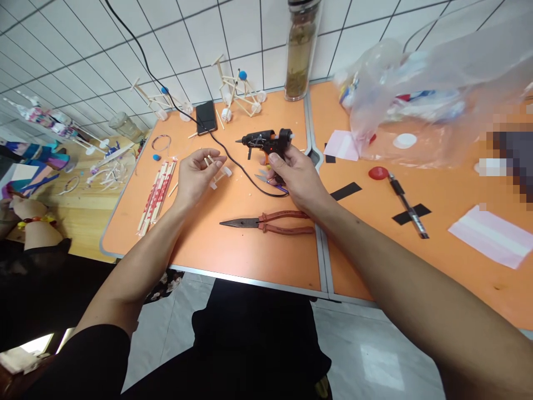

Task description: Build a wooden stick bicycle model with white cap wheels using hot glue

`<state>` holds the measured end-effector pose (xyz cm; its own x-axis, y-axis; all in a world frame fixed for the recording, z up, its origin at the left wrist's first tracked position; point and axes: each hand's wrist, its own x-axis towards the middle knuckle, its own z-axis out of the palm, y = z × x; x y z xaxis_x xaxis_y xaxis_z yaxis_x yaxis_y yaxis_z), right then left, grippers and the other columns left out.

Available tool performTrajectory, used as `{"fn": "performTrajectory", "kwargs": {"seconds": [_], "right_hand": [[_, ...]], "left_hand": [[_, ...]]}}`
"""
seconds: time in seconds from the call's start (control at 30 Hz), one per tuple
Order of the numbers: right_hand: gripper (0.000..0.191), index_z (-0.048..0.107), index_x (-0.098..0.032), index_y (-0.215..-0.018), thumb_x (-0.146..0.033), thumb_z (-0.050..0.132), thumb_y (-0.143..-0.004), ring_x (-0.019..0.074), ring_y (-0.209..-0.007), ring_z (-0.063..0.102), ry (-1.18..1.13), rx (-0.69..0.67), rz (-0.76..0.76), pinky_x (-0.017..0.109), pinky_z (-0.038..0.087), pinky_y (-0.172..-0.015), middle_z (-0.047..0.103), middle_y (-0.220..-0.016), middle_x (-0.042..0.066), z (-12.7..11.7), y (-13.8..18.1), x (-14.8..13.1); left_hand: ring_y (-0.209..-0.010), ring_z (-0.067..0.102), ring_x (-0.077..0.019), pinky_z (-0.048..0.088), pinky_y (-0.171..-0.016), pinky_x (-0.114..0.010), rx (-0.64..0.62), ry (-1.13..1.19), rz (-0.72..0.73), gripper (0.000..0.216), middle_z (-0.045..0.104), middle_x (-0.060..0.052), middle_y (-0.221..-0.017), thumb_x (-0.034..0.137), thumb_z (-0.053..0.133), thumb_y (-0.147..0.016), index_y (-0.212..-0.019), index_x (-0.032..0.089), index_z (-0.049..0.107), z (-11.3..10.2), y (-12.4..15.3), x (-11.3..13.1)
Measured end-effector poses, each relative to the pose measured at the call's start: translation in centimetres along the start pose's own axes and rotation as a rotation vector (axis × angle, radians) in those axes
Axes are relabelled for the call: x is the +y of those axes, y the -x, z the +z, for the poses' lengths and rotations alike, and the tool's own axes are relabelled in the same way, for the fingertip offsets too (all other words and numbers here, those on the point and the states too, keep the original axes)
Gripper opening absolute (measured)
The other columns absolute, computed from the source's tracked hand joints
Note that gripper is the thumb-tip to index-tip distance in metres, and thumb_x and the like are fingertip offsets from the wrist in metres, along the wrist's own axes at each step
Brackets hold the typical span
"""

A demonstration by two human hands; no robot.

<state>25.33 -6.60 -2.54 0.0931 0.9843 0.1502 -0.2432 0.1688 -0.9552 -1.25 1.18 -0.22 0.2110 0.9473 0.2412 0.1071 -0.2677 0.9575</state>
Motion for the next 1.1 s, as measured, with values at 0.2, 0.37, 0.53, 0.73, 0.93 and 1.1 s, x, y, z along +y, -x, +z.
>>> {"fn": "performTrajectory", "kwargs": {"seconds": [0.2,0.37,0.53,0.73,0.93,1.1], "right_hand": [[0.061,0.077,-0.030,-0.115,-0.078,0.100,-0.085,0.0119,-0.075,0.068,-0.002,-0.011,-0.001,0.025,0.065,-0.064,0.078,-0.109,0.001,0.1,0.0,0.0],[0.066,0.077,-0.030,-0.120,-0.080,0.100,-0.082,0.0114,-0.075,0.069,0.000,-0.007,0.000,0.024,0.063,-0.062,0.081,-0.112,0.001,0.0,-0.2,0.3],[0.067,0.078,-0.030,-0.120,-0.080,0.101,-0.082,0.0103,-0.074,0.069,-0.007,-0.013,0.002,0.022,0.063,-0.062,0.081,-0.113,0.001,-0.1,-0.4,0.4],[0.068,0.077,-0.030,-0.120,-0.082,0.100,-0.082,0.0107,-0.074,0.068,-0.021,-0.033,-0.011,0.023,0.062,-0.060,0.080,-0.113,0.001,0.0,-0.4,0.3],[0.068,0.076,-0.030,-0.120,-0.080,0.100,-0.082,0.0110,-0.074,0.067,-0.035,-0.043,-0.018,0.023,0.062,-0.061,0.079,-0.110,0.001,0.2,-0.4,0.3],[0.069,0.075,-0.030,-0.121,-0.082,0.099,-0.083,0.0107,-0.073,0.066,-0.025,-0.050,-0.014,0.023,0.062,-0.061,0.079,-0.110,0.001,0.2,-0.5,0.3]], "left_hand": [[-0.089,0.084,-0.0202,0.067,-0.085,-0.033,-0.047,-0.165,0.054,0.012,0.089,-0.004,-0.098,0.032,0.085,-0.098,-0.106,0.024,0.083,0.4,1.0,0.7],[-0.093,0.083,-0.0200,0.066,-0.087,-0.032,-0.062,-0.263,0.067,0.011,0.090,-0.004,-0.099,0.027,0.080,-0.100,-0.109,0.024,0.086,0.6,1.7,0.9],[-0.118,0.088,-0.0251,0.066,-0.110,-0.039,-0.080,-0.427,0.154,0.013,0.093,-0.005,-0.122,0.015,0.077,-0.098,-0.099,0.024,0.086,0.8,2.3,1.1],[-0.131,0.086,-0.0290,0.066,-0.115,-0.046,-0.183,-0.692,0.296,0.021,0.089,-0.008,-0.140,0.010,0.072,-0.100,-0.107,0.024,0.087,1.2,3.3,1.5],[-0.146,0.078,-0.0291,0.063,-0.124,-0.049,-0.309,-0.876,0.441,0.019,0.086,-0.009,-0.149,0.010,0.073,-0.101,-0.107,0.024,0.084,1.6,3.7,1.0],[-0.162,0.066,-0.0344,0.053,-0.135,-0.060,-0.389,-0.936,0.473,0.017,0.079,-0.012,-0.161,0.019,0.082,-0.101,-0.117,0.023,0.085,1.2,3.8,0.8]]}}
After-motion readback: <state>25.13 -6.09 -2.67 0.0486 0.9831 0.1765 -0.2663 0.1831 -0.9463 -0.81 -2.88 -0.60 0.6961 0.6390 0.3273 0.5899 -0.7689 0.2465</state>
